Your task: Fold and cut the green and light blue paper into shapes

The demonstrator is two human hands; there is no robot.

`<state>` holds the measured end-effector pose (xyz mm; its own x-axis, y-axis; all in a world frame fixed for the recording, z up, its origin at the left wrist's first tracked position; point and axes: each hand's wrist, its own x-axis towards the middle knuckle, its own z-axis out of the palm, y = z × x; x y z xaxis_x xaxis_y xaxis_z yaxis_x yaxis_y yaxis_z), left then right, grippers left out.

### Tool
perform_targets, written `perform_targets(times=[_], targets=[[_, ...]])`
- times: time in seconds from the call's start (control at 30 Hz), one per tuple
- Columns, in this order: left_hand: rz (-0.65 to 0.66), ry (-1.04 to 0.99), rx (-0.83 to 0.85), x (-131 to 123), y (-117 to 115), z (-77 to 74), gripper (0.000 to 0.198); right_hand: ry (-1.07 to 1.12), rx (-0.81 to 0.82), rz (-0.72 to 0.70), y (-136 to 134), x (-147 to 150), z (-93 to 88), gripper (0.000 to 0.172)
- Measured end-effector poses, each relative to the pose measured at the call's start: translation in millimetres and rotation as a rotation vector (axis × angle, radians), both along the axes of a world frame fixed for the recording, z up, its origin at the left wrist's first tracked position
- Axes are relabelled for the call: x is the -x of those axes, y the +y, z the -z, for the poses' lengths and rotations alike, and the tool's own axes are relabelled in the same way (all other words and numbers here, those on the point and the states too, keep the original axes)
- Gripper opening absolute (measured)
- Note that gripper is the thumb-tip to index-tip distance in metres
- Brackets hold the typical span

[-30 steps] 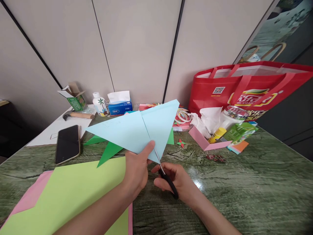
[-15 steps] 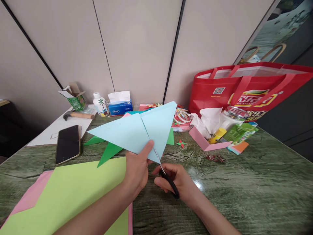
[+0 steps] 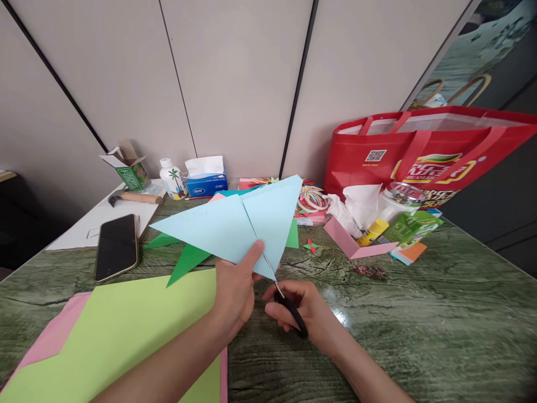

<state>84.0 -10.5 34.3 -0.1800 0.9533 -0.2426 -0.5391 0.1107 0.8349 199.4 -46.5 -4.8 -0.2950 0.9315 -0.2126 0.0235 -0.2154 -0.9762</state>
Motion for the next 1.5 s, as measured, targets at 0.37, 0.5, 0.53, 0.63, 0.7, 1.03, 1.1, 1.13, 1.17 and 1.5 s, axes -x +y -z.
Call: perform_targets(times=[0.37,0.5,0.53,0.63,0.7,1.03,1.1,1.13,1.17,1.5], targets=[[-0.095,-0.024,-0.018,1.2,2.3,-8.1,0.041,0.019,0.009,-0.001,-0.1,2.6,1.0,0.045],[-0.174,-0.039,-0.032,0.1,3.0,-8.8,0.040,0.027,0.033,0.012,-1.0,3.9,2.2,0.044],[-0.185,-0.041,-0.028,-0.5,2.9,-8.3,0.039,0.024,0.044,0.018,-1.1,4.0,2.5,0.045],[-0.194,-0.046,-0.006,-2.2,1.7,-6.0,0.037,0.035,0.070,0.030,-1.1,4.0,2.7,0.050],[-0.178,-0.046,0.003,-3.1,0.2,-4.9,0.034,0.062,0.081,0.032,-1.0,3.8,1.8,0.052],[-0.138,-0.017,0.019,-6.3,-6.4,-6.9,0.038,0.099,0.058,0.022,-0.4,3.7,1.6,0.052],[-0.139,-0.021,0.011,-6.2,-6.0,-6.2,0.042,0.085,0.045,0.027,-0.5,4.1,1.9,0.052],[-0.139,-0.022,0.012,-6.2,-5.8,-5.8,0.043,0.077,0.042,0.029,-0.6,4.2,2.0,0.051],[-0.139,-0.023,0.016,-6.2,-5.7,-5.5,0.043,0.070,0.040,0.030,-0.8,4.3,2.1,0.051],[-0.129,-0.023,0.027,-5.9,-5.7,-5.3,0.033,0.007,0.027,0.041,-1.4,5.0,4.0,0.048]])
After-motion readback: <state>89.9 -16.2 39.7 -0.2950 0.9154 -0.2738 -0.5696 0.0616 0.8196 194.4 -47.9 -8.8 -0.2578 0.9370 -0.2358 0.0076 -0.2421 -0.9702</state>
